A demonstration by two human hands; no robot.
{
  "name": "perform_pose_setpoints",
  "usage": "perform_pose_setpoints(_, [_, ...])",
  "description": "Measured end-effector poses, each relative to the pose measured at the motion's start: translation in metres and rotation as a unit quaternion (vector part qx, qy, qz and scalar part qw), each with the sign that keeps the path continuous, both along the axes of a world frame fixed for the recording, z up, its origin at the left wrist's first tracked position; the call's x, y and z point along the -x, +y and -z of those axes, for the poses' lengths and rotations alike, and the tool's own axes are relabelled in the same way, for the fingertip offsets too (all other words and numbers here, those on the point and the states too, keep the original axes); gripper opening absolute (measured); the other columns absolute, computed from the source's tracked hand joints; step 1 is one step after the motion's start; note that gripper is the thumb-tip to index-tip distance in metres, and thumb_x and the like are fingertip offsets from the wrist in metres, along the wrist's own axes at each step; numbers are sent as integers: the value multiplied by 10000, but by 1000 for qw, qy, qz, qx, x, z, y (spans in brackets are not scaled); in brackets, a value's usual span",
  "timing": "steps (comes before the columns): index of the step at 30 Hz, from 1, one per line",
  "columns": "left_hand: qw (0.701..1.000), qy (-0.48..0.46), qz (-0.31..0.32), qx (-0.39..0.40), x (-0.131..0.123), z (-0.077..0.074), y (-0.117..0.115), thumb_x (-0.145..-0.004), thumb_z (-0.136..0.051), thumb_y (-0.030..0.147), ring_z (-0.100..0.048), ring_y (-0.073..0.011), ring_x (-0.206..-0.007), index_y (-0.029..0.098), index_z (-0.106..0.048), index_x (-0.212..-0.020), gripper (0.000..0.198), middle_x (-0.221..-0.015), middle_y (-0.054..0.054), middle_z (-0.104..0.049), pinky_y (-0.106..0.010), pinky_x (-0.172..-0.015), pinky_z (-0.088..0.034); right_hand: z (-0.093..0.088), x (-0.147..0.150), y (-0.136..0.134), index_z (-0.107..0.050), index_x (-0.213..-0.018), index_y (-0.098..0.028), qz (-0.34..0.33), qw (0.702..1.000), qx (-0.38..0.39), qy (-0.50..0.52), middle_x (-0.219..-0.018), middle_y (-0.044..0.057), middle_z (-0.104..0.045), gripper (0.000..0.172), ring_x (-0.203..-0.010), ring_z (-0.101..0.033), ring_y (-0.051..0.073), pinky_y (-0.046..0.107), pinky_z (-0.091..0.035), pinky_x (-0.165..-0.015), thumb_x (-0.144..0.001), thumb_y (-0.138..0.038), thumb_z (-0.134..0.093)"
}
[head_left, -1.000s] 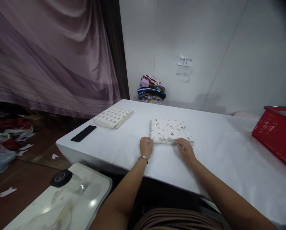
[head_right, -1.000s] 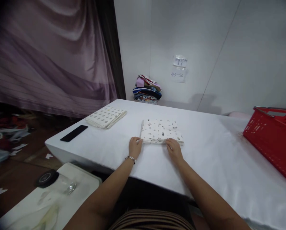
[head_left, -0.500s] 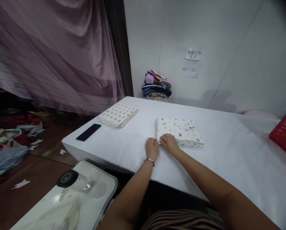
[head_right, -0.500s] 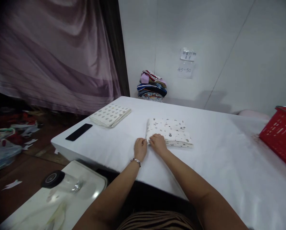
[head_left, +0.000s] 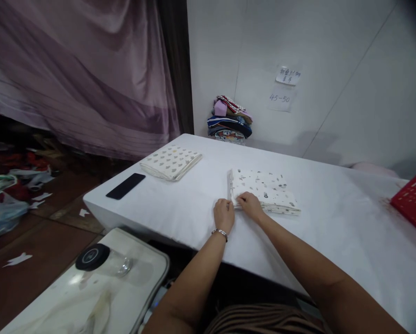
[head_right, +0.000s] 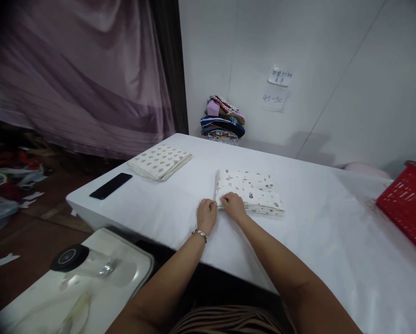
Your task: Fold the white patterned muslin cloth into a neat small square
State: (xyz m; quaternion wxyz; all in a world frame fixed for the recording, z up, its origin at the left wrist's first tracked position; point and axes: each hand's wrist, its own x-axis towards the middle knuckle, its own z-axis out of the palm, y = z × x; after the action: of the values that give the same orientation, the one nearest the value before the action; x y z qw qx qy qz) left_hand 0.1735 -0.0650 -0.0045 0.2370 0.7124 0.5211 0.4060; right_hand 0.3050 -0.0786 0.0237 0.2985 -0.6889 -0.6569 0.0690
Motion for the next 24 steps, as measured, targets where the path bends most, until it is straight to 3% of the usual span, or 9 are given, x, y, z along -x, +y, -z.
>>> perform_pose_setpoints(4, [1000,4,-1,1,0,-1,-1,-835,-493,174,-541,-189,-844,199,-588,-744,134,-828,-44,-592,-329,-793,-409,0,5,-6,-634,-735,-202,-41,997,-57,-45,-791,39,-620,229,-788,-521,180,302,-359,-729,-886,-232,-464])
perform_pose_setpoints(12, [1000,10,7,4,0,0,-2,-827,-501,144,-546,-193,-882,188,-595,-773,116,-860,-53,-607,-338,-818,-407,6,5,-14,-644,-869,-186,-98,990,-42,-90,-917,67,-607,139,-883,-506,201,321,-370,-785,-867,-201,-507])
perform_pose_setpoints(24, [1000,2,11,5,1,-1,-2,-783,-514,107,-561,-186,-865,195,-630,-787,146,-866,-54,-613,-322,-807,-430,10,1,-6,-621,-790,-198,-73,996,-35,-43,-826,45,-599,182,-815,-509,184,304,-393,-752,-894,-212,-472])
